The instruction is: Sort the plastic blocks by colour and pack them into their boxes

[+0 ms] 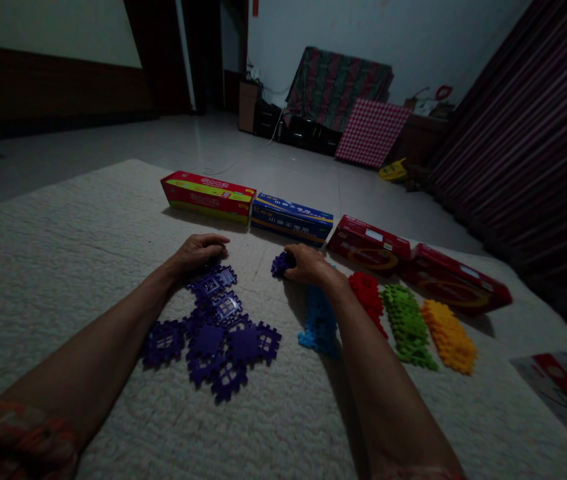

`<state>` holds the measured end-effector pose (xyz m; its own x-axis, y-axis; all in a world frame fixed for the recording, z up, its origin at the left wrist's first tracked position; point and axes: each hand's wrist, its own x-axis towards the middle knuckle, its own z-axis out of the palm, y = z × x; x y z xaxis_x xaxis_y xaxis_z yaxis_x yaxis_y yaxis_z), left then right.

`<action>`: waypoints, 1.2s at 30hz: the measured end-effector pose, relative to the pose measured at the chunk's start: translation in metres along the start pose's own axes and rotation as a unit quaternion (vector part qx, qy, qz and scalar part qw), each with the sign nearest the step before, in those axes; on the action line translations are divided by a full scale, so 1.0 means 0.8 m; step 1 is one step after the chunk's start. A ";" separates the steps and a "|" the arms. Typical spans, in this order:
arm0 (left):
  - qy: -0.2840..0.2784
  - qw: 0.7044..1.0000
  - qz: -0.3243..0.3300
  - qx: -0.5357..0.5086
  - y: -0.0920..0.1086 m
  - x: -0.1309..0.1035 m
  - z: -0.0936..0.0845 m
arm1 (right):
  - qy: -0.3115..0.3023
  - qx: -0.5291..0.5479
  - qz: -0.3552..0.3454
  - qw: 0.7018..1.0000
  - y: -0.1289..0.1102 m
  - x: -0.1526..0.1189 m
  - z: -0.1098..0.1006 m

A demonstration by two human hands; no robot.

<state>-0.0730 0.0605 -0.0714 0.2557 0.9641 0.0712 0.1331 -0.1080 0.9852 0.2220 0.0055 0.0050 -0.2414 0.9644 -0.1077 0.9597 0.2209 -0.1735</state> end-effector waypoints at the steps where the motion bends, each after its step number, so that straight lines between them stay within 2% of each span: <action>1: 0.000 1.000 0.000 0.000 0.000 0.000 0.000 | -0.001 -0.001 0.000 1.000 -0.001 0.000 0.000; 11: 0.001 1.000 -0.008 0.014 0.008 -0.005 0.001 | 0.010 -0.020 -0.018 1.000 -0.006 -0.003 0.002; 23: -0.002 1.000 -0.005 -0.007 0.000 -0.003 0.001 | 0.016 -0.020 -0.027 0.999 -0.014 -0.003 -0.006; 36: 0.003 1.000 -0.008 0.010 0.006 -0.005 0.002 | -0.026 0.007 -0.027 0.999 -0.012 0.006 0.010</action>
<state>-0.0720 0.0555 -0.0671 0.2473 0.9672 0.0573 0.1555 -0.0980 0.9830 0.2109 0.0066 -0.0015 -0.3001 0.9423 -0.1483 0.9431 0.2698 -0.1944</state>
